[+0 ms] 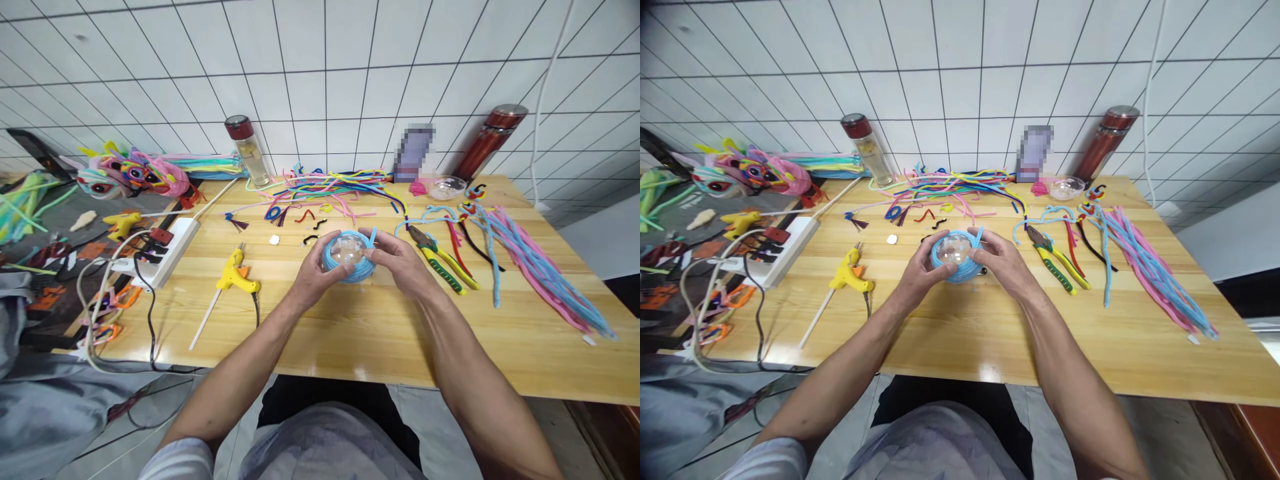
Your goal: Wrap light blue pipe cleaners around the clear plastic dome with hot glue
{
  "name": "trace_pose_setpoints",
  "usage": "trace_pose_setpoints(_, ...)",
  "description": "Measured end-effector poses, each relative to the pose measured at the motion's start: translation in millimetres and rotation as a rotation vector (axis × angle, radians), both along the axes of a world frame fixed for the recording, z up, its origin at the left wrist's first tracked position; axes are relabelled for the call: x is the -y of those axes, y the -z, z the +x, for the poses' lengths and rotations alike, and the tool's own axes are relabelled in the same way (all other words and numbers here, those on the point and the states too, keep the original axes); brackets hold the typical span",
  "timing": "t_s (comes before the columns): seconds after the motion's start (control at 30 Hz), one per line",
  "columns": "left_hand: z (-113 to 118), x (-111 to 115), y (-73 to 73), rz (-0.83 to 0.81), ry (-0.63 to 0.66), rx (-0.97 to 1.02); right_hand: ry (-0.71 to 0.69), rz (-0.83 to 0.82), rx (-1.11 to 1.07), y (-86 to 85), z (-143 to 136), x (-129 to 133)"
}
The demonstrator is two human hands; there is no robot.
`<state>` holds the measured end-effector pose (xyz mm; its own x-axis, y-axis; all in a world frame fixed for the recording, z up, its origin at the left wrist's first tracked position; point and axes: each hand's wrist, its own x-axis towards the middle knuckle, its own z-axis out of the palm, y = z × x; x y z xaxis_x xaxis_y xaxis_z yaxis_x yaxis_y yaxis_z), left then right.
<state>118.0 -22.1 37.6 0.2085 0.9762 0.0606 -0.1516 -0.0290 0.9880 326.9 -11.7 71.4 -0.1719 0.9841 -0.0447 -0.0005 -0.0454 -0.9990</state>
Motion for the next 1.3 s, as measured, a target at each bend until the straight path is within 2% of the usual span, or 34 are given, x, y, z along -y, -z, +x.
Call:
trace_pose_setpoints(0.33,-1.1,1.3,0.2,0.011,0.010,-0.020,-0.043,-0.045,0.010,3.0,-2.1,2.9)
trace_pose_setpoints(0.47,2.2,1.3,3.2,0.033,-0.026,-0.034,-0.012,-0.059,-0.021,2.1,-5.0,3.9)
trace_pose_setpoints(0.67,11.3,7.4,1.1,0.076,-0.154,-0.015,0.049,-0.058,-0.048,4.0,-8.4,3.8)
trace_pose_setpoints(0.93,13.3,12.7,0.8,0.018,-0.172,-0.019,0.152,-0.040,-0.045,10.5,-13.7,3.8)
trace_pose_setpoints(1.3,15.3,9.3,7.2,0.013,-0.228,-0.008,0.183,0.003,-0.044,25.0,-27.1,7.3)
